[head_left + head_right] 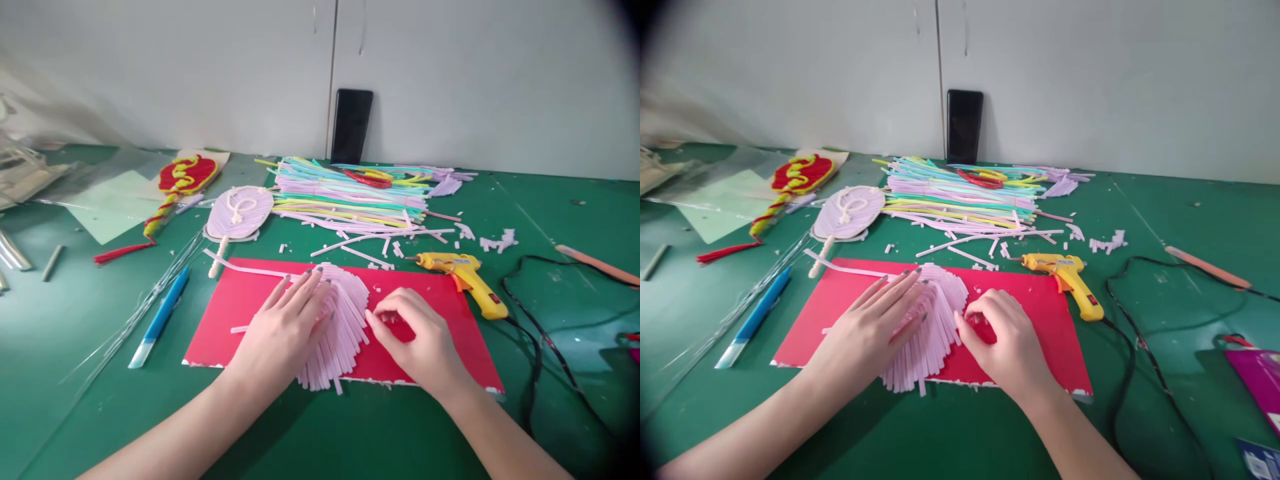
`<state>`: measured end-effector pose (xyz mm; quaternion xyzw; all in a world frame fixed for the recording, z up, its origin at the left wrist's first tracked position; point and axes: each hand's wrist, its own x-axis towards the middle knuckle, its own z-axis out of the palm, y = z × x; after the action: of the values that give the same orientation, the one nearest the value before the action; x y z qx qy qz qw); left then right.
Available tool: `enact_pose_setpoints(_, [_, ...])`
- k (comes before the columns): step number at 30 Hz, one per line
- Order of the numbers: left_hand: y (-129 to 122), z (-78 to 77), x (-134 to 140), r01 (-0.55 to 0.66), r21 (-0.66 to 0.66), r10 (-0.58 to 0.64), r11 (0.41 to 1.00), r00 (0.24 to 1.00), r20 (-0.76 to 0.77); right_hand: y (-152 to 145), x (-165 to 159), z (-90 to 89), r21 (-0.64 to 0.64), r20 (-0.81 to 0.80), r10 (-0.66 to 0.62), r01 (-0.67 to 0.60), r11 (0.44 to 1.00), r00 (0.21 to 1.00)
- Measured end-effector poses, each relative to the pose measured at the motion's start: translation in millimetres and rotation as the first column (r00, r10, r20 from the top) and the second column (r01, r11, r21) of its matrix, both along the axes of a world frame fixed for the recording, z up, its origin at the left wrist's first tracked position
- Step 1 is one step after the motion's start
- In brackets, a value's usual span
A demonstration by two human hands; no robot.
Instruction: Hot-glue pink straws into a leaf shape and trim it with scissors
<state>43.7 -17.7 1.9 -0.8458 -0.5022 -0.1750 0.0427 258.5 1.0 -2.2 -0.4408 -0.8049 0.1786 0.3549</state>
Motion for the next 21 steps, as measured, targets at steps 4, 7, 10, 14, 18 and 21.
enact_pose_setpoints(4, [0.4, 1.8, 0.3, 0.005, -0.043, -0.005, 0.999, 1.0, -0.001, -0.7, 0.2, -0.5, -0.036, 0.061, 0.085, -0.083, 0.996, 0.994])
enact_pose_setpoints(7, [0.5, 1.2, 0.9, 0.023, -0.042, -0.022, 0.999, 0.999, 0.024, 0.0, 0.5, -1.0, -0.025, 0.084, 0.106, -0.104, 0.994, 0.991])
enact_pose_setpoints(10, [0.8, 0.2, 1.1, 0.036, -0.029, -0.035, 0.999, 0.999, 0.042, 1.0, 0.7, -2.7, -0.03, 0.083, 0.114, -0.111, 0.993, 0.99])
enact_pose_setpoints(14, [1.0, -0.5, 0.7, 0.043, -0.022, -0.041, 0.999, 0.998, 0.051, 2.1, 1.2, -4.5, -0.032, 0.089, 0.119, -0.117, 0.993, 0.989])
enact_pose_setpoints(18, [1.4, -0.6, 0.4, 0.041, -0.019, -0.04, 0.999, 0.998, 0.053, 2.9, 1.4, -5.2, -0.016, 0.088, 0.114, -0.113, 0.993, 0.99])
enact_pose_setpoints(21, [1.7, -0.8, 0.1, 0.045, -0.016, -0.044, 0.999, 0.998, 0.053, 3.9, 2.2, -6.2, -0.017, 0.066, 0.108, -0.107, 0.994, 0.992])
